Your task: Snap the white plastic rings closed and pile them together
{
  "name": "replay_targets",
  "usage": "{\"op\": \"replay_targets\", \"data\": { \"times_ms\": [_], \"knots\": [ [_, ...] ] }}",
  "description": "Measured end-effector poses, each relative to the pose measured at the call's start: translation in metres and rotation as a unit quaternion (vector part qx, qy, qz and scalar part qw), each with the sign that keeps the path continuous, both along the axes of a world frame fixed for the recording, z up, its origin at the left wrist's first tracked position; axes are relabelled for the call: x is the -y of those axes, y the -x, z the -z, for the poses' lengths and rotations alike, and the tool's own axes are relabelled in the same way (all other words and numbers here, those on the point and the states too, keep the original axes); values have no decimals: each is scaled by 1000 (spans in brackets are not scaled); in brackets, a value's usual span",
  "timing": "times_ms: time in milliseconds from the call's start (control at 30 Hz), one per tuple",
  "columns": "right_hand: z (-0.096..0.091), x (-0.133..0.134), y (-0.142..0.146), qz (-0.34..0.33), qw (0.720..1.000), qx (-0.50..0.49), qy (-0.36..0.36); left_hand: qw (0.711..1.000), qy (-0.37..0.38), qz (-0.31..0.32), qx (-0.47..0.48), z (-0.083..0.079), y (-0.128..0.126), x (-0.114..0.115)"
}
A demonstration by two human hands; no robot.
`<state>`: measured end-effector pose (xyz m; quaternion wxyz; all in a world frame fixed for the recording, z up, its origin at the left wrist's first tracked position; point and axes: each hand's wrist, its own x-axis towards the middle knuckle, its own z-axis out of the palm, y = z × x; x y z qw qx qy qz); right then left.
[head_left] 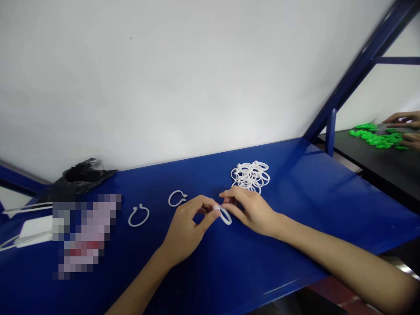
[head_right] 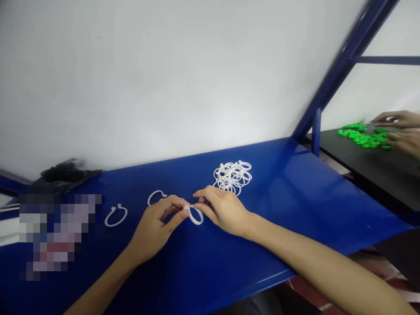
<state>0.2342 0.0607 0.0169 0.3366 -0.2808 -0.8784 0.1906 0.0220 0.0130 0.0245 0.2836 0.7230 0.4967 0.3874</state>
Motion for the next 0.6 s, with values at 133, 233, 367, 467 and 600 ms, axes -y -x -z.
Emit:
{"op": "replay_targets", "data": {
  "times_ms": [133,233,367,467,600],
  "knots": [
    [-6,3,1,-57,998,-2,-7,998,-29,-51,-37,-3,-1,-1],
    [-8,6,1,-95,995,-7,16,995,-37,-72,-54,-4,-1,-1],
    [-9,9,1,-68,997,-15,31,995,-40,-79,-53,-1,-1,-2],
    [-7,10,1,-75,996,-14,36,994,-44,-88,-47,1,-2,-4],
    [-1,9,3,-49,998,-34,34,996,-47,-76,-30,3,-3,-3]
  ]
}}
